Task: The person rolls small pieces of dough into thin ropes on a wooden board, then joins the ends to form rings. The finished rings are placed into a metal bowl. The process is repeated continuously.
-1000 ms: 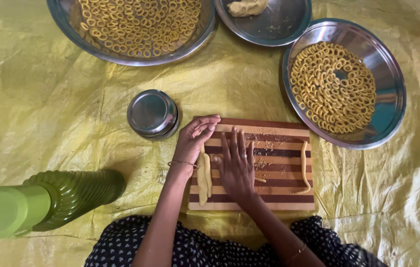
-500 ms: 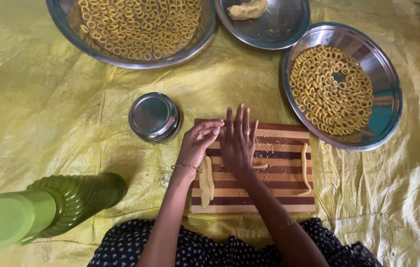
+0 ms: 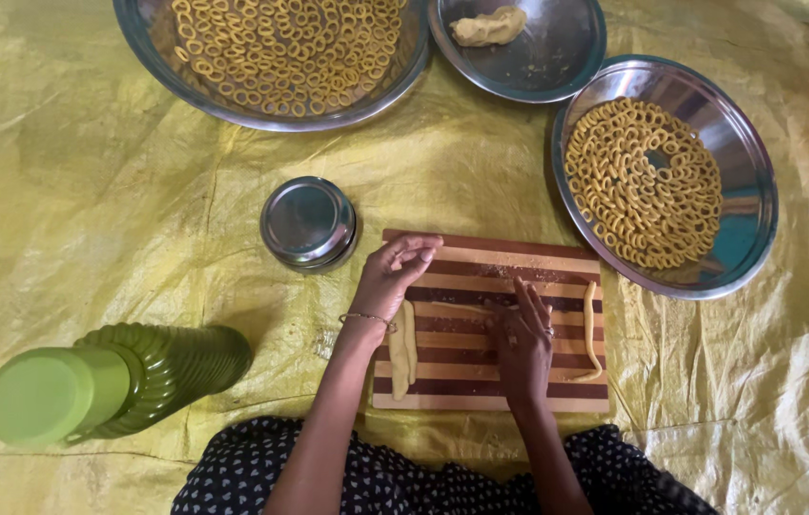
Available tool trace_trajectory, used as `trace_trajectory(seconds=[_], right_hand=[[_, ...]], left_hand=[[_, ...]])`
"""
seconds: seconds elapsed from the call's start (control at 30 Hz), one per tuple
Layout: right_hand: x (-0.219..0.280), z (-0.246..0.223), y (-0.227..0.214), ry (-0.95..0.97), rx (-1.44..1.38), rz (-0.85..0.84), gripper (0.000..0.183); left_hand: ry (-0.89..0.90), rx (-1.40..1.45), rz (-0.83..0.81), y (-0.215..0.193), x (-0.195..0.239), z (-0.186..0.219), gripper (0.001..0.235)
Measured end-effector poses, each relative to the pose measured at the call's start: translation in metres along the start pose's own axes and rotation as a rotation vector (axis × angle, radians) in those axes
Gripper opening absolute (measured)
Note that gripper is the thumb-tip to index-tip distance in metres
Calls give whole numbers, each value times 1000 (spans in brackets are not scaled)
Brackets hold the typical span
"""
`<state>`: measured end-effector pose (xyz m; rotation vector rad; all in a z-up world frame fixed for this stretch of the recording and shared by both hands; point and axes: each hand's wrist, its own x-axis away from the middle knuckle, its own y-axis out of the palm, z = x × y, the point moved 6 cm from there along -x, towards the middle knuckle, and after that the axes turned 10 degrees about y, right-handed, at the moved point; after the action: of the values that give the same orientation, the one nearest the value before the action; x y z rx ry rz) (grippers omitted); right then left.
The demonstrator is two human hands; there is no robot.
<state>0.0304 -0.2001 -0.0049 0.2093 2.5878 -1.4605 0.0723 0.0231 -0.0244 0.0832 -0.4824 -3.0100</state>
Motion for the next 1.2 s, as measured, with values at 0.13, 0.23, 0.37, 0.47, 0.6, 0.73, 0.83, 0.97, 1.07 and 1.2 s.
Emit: trace_trajectory(seconds=[0.13,0.23,0.37,0.47,0.6,0.73,0.83,0.97,1.07,1.2], right_hand=[[-2,-4,2,-35,-52,35,11],[-9,-2,0,163,-229,-87,11],[-8,-3,-18,490,-682,-254,13],[-11,-14,-33,464,-866,-259,16],[-9,-20,-35,529,-1191,-316,17],[-6,-21,-32,582,-1291,-344,17],[-6,-21,-30,609,-1336,-323,16],[-8,-20,-30,645,-1346,-298,17],[-8,-18,-32,642,-1395,-272,16],[-6,-11,-30,683,-1250,-239,20]], left_hand=[[16,-310,-161,16,4,-10,30],[-60,-618,-309,26,10,-23,32],[-91,-586,-383,40,17,-32,28],[127,-407,-416,47,14,-19,25],[-211,-536,-458,45,23,-33,23],[-143,-427,-444,47,21,-26,19],[-106,-444,-463,45,19,-28,19],[-178,-404,-457,41,18,-36,22],[-253,-259,-445,43,21,-40,24],[-316,-165,-415,42,22,-43,25]])
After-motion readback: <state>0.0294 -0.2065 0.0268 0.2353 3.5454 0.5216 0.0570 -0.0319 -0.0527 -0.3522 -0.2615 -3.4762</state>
